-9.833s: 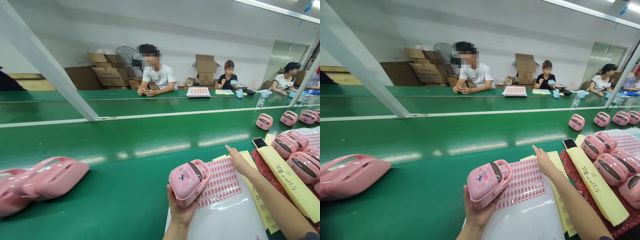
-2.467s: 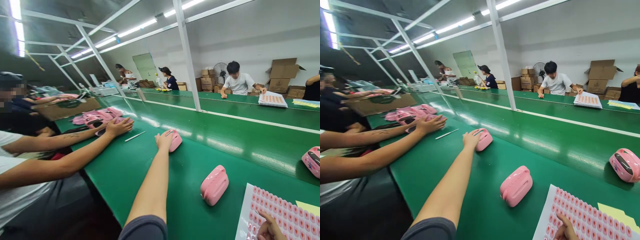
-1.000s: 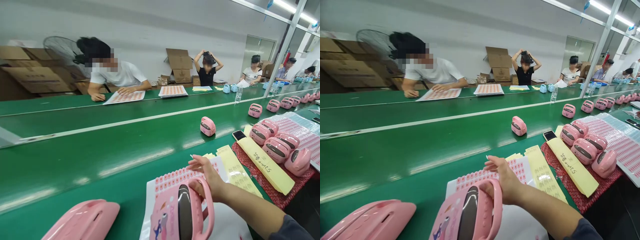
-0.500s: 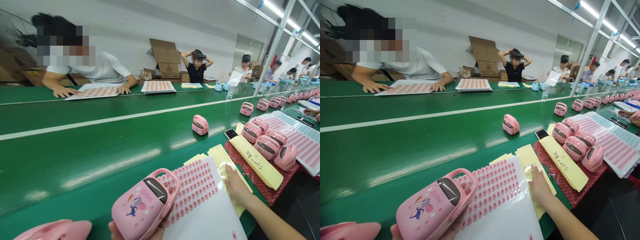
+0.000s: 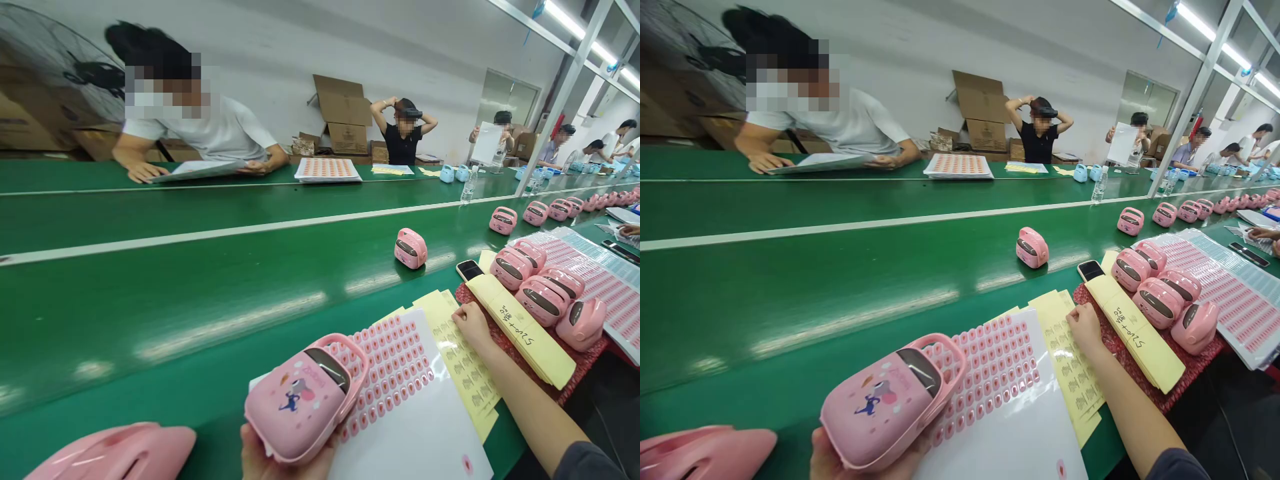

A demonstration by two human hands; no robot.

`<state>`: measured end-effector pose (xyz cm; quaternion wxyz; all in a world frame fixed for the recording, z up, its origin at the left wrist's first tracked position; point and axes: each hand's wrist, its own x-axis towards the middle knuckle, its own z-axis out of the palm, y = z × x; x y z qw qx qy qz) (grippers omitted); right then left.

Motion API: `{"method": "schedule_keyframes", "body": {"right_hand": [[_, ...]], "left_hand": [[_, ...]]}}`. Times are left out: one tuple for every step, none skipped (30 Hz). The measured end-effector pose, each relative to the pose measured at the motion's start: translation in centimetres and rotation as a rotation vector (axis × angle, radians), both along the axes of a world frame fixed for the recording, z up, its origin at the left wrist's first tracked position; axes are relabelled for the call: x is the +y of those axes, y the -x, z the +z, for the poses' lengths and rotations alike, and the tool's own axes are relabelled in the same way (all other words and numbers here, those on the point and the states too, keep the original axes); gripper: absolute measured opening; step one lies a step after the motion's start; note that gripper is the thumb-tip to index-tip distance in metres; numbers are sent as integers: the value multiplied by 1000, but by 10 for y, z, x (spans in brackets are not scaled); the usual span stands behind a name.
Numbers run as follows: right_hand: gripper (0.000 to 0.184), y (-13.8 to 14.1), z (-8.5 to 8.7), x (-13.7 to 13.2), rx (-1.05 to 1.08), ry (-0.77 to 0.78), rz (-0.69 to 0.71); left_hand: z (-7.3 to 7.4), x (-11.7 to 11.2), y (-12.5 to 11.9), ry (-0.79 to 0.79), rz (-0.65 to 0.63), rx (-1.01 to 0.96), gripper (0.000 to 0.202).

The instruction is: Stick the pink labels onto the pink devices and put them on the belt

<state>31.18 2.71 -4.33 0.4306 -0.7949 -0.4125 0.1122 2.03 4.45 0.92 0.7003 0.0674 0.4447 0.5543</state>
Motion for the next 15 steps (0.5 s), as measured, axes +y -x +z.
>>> {"method": "schedule_keyframes", "body": {"right_hand": [[14, 2, -1, -1, -7, -8, 6], [15, 5, -1, -2, -12, -18, 12], [16, 7, -1, -3, -13, -29, 19], [16, 8, -1, -4, -11, -41, 24], [16, 10, -1, -5, -4, -56, 30], [15, 11, -1, -6, 7, -71, 35], [14, 11, -1, -7, 23, -88, 39], [12, 12, -1, -8, 44, -105, 45], [11, 12, -1, -9, 69, -122, 53], [11, 11, -1, -10, 99, -140, 63], [12, 10, 0, -11, 133, -160, 76], [13, 9, 0, -12, 171, -181, 90], [14, 8, 1, -12, 212, -203, 106], [15, 6, 3, -13, 257, -226, 119], [16, 5, 5, -13, 303, -248, 128]], "left_hand": [[0, 0, 0, 1, 2, 1, 54], [0, 0, 0, 2, 2, 1, 53], [-1, 1, 1, 2, -1, 1, 52], [-2, 1, 1, 3, -6, 3, 51], [-3, 1, 2, 4, -12, 4, 51], [-4, 2, 3, 6, -16, 8, 50], [-5, 2, 4, 8, -17, 13, 50], [-5, 2, 5, 11, -17, 17, 50], [-5, 2, 6, 11, -14, 21, 50], [-5, 2, 6, 15, -7, 20, 49], [-3, 2, 5, 22, 11, 17, 48], [-1, 2, 5, 35, 37, 10, 45], [1, 1, 4, 49, 63, -1, 42], [4, 1, 3, 61, 85, -11, 39], [6, 1, 2, 65, 97, -19, 37]]}}
